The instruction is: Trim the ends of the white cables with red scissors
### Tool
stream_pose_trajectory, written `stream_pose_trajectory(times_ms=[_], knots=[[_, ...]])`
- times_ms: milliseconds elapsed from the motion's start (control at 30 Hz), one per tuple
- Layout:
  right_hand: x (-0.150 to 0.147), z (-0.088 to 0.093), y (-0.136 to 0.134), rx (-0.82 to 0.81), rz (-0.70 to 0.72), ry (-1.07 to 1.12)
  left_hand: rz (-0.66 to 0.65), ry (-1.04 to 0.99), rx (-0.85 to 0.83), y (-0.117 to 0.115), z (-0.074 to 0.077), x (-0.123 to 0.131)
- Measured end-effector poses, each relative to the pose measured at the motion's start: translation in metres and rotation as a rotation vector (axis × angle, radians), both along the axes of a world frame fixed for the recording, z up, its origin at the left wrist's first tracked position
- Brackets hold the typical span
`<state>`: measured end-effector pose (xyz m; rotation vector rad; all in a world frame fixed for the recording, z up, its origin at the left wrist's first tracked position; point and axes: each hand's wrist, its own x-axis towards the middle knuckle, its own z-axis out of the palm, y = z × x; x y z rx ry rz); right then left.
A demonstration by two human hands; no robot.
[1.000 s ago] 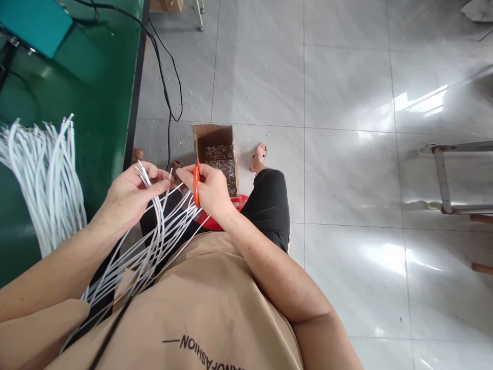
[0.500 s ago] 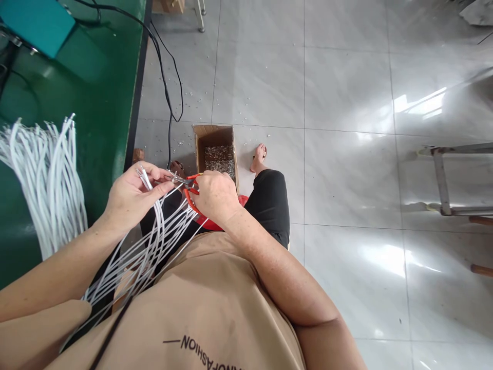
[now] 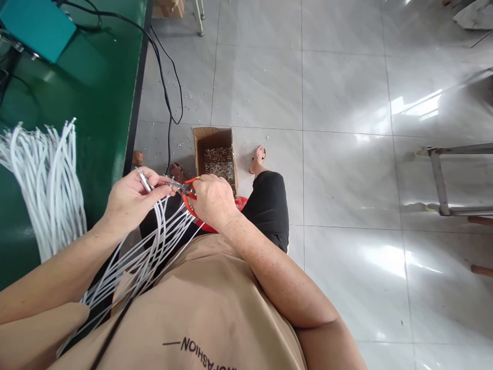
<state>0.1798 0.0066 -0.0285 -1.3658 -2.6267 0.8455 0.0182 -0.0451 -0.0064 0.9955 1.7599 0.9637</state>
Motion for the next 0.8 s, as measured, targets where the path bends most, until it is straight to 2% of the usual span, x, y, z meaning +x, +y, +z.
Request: stream_pose_trajectory(times_ms=[267,367,467,567,667,800], knots=[[0.000,-0.005,0.000,-0.074,-0.047,0.087,-0.013,0.014,0.016,-0.001,0.000,0.000],[0.000,-0.007,0.001,-0.261,-0.207,0.274,-0.018,0.091,0.006,-0.001,0.003,0.000],[-0.005,-0.003,0.002,-0.601,-0.412,0.627,-0.048,0.246,0.008,0.000,0.007,0.002],[-0.013,0.004,0.001,-0.862,-0.521,0.877,-0.084,0.389,0.015,0.001,0.011,0.003],[-0.018,0.008,-0.001,-0.933,-0.596,0.927,-0.088,0.431,0.010,0.000,0.012,0.004],[-0.019,0.007,-0.003,-0.964,-0.633,0.970,-0.085,0.385,-0.008,0.000,0.011,0.002]])
